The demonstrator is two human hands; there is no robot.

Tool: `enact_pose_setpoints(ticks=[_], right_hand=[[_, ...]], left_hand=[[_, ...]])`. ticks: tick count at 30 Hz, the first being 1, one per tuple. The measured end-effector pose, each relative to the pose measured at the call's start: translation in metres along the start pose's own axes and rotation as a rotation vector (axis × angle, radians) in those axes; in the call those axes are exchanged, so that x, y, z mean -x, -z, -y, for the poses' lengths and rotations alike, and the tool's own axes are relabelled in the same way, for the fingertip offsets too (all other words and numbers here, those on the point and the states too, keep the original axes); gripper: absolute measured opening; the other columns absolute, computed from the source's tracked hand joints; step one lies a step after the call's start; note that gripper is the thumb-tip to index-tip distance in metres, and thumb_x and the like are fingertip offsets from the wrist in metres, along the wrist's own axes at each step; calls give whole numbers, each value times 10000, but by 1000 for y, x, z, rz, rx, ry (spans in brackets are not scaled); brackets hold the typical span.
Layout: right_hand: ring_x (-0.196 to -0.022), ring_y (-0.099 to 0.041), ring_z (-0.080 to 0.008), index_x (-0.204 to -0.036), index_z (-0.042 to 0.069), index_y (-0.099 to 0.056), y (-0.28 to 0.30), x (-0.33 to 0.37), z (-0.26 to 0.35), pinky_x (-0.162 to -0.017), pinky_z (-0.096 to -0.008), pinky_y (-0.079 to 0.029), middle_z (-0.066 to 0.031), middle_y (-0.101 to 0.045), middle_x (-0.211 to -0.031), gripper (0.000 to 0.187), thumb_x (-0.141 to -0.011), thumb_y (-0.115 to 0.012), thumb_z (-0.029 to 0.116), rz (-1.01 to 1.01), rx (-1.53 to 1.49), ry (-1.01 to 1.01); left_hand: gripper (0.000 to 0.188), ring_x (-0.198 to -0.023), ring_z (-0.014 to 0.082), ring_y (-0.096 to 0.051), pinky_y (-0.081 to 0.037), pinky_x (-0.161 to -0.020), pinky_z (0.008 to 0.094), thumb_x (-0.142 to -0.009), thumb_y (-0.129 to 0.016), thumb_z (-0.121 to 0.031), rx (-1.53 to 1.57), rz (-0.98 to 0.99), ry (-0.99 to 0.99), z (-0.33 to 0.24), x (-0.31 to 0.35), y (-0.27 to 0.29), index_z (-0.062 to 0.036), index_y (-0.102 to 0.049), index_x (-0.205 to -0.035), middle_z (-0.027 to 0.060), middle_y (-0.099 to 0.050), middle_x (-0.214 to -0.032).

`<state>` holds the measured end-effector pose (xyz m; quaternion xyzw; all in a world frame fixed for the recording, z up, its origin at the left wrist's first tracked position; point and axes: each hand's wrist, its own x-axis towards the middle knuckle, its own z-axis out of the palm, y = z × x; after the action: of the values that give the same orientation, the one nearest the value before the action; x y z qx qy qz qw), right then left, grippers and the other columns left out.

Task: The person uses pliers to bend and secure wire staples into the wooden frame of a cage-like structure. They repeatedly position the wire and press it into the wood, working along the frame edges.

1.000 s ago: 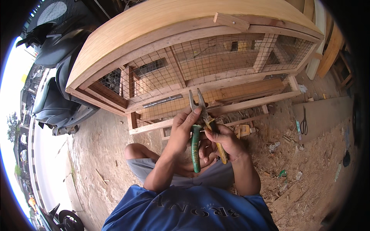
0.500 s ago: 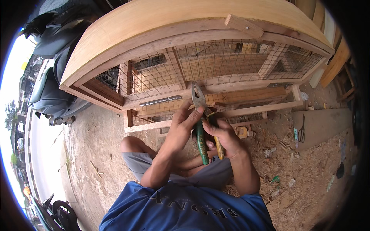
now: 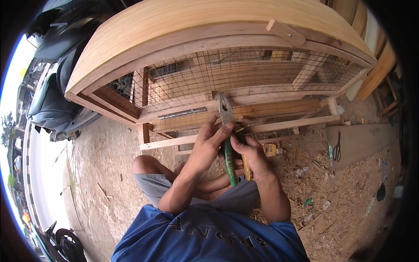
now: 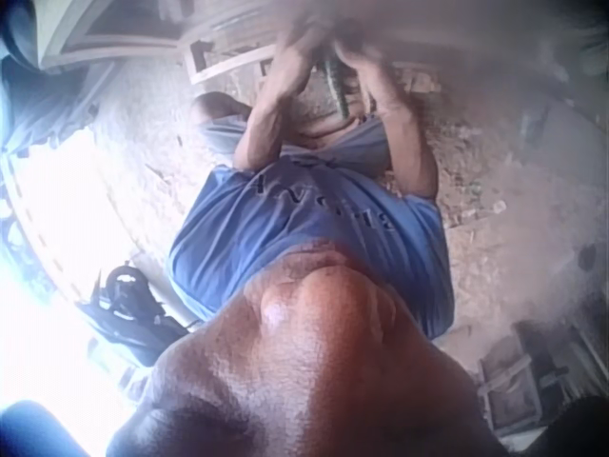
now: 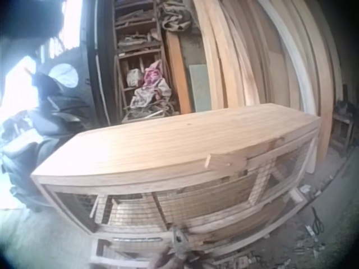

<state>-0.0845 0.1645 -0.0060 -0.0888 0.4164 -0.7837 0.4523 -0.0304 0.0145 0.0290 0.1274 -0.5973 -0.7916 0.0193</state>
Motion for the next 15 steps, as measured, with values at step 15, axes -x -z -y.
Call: enact_pose_setpoints(ticks=[15], right_hand=[[-760,-670,-276,-1331,-78,-439,27,37,-26,-691,-368,-553,-235,-647,-1092,522,-1016,-597,307,74,-57,13]], left_hand=[[325,-819,119,-670,-543,-717,234,-1056,-563,-158,269,125,-24,28,-1,-6,16,-474,-1315,109,-701,-1012]])
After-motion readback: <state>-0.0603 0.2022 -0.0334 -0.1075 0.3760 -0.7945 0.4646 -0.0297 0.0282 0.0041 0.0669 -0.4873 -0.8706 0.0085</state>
